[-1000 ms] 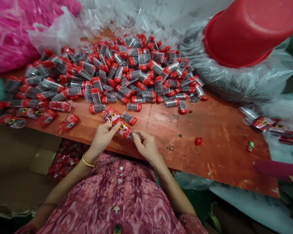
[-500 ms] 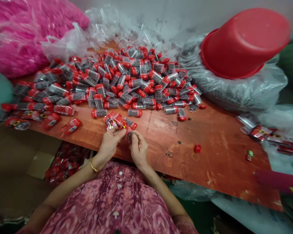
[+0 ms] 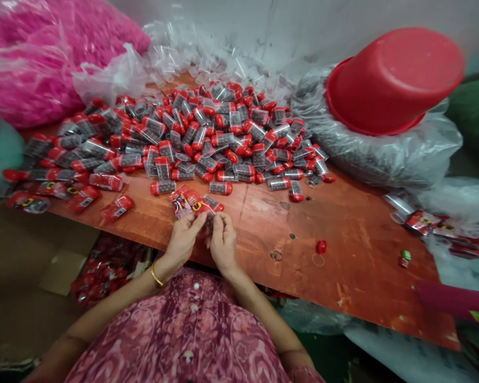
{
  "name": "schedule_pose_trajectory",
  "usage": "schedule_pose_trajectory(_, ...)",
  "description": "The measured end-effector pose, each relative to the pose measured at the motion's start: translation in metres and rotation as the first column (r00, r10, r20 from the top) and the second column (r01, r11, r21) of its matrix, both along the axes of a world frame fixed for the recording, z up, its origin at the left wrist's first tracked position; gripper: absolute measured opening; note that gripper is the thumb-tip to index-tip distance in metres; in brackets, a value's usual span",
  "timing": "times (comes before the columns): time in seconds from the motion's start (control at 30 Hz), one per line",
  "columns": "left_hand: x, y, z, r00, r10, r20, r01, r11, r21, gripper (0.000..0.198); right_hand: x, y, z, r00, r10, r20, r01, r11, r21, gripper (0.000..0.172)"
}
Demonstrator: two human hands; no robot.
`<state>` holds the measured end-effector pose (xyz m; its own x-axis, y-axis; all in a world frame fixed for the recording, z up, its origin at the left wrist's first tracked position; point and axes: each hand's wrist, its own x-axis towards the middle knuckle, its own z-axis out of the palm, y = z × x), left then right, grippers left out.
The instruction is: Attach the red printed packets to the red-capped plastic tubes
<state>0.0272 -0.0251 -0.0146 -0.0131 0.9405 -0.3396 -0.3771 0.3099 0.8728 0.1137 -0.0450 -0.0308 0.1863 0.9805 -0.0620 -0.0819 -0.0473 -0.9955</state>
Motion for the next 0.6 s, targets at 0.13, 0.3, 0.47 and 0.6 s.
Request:
schedule_pose_trajectory(0.13, -0.009, 0.0, 0.002, 0.998, -0.027, -0.049, 0.028, 0.999, 0.037, 0.035, -0.003, 0.001, 0.0, 0.997, 0.023, -0.075, -0.025, 0.999, -0.025, 0.032)
schedule_pose_trajectory(0.3, -0.014, 0.014, 0.005, 0.99, -0.109, 0.095, 0.1, 0.991, 0.093, 0.03, 0.0, -0.001, -0.004, 0.995, 0.084, 0.058, -0.087, 0.995, 0.046, 0.027)
schedule_pose_trajectory(0.47, -0.01, 0.016, 0.002, 0.993, -0.112, 0.029, 0.11, 0.992, 0.069, 0.022, 0.0, 0.0, -0.004, 0.994, 0.051, 0.094, -0.057, 0.997, 0.059, 0.027)
schedule_pose_trajectory(0.6, -0.008, 0.008, 0.002, 0.976, -0.211, 0.045, 0.209, 0.977, 0.044, 0.034, -0.005, -0.001, -0.002, 0.992, 0.031, -0.121, -0.039, 0.997, -0.063, 0.03)
